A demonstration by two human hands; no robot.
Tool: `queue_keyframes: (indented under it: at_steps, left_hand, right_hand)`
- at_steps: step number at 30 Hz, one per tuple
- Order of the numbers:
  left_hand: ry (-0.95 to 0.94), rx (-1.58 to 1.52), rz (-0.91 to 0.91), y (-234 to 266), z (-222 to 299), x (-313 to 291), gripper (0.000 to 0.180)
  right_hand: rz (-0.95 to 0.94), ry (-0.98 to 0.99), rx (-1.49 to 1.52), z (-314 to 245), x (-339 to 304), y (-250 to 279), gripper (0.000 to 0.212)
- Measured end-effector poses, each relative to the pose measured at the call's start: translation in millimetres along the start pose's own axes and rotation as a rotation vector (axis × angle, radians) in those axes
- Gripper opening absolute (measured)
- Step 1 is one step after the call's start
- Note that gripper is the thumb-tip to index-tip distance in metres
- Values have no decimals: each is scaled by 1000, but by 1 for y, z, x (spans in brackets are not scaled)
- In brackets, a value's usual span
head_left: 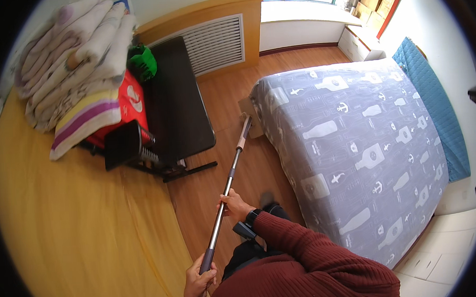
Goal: The person mops the wooden floor in a bedroom using a flat mop. They move around the bed, a small table, and a wardrobe, covering the floor area systematically.
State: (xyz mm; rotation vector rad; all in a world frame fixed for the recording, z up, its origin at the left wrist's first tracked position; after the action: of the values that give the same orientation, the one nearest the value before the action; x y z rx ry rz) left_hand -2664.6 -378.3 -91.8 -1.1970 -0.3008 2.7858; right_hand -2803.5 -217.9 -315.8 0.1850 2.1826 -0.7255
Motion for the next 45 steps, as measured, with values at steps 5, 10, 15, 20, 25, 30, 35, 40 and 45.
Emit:
queue_keyframes:
  at_steps: [5, 10, 15, 20, 25, 30, 35, 40, 45]
  left_hand:
    - [-37, 86, 63, -38, 53, 89, 60]
    - [31, 100, 65, -105, 127, 181, 61]
    - [36, -28, 61, -160, 181, 252, 60]
    - [88, 61, 31, -193, 228, 306, 54]
    - [90, 233, -52, -223, 290, 360, 50]
    - [100, 372, -92, -257, 343, 424, 58]
    - [108, 342, -202, -291, 382, 504, 52]
    - [130, 143, -205, -315, 393, 574, 49]
    - [233, 101, -263, -352, 399, 610, 60]
  right_hand:
    - [0, -44, -12, -75, 84, -3, 18]
    - [108, -75, -108, -167, 160, 8, 14]
    - [77, -82, -109, -244, 226, 28, 18]
    - [182, 10, -97, -309, 262, 42, 20]
    - [227, 22, 54, -368, 293, 48, 19]
    - [316, 114, 88, -433, 338, 74, 15]
    - [473, 149, 72, -503, 396, 111, 15]
    - [507, 292, -278, -559, 469, 151, 21]
    - [502, 348, -512, -602, 513, 178, 26]
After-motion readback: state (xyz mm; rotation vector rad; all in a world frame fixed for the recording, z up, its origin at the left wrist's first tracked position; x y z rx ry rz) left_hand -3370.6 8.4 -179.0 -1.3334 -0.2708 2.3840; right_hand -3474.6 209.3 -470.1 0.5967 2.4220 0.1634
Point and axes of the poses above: each hand's wrist, its own x-axis towards the middle knuckle, its own y-axis out of the back of the hand, z = x × y, the point moved 9 cm from there along x, towards the middle knuckle, and after that the axes turned 6 degrees about z, right-handed, at the moved point
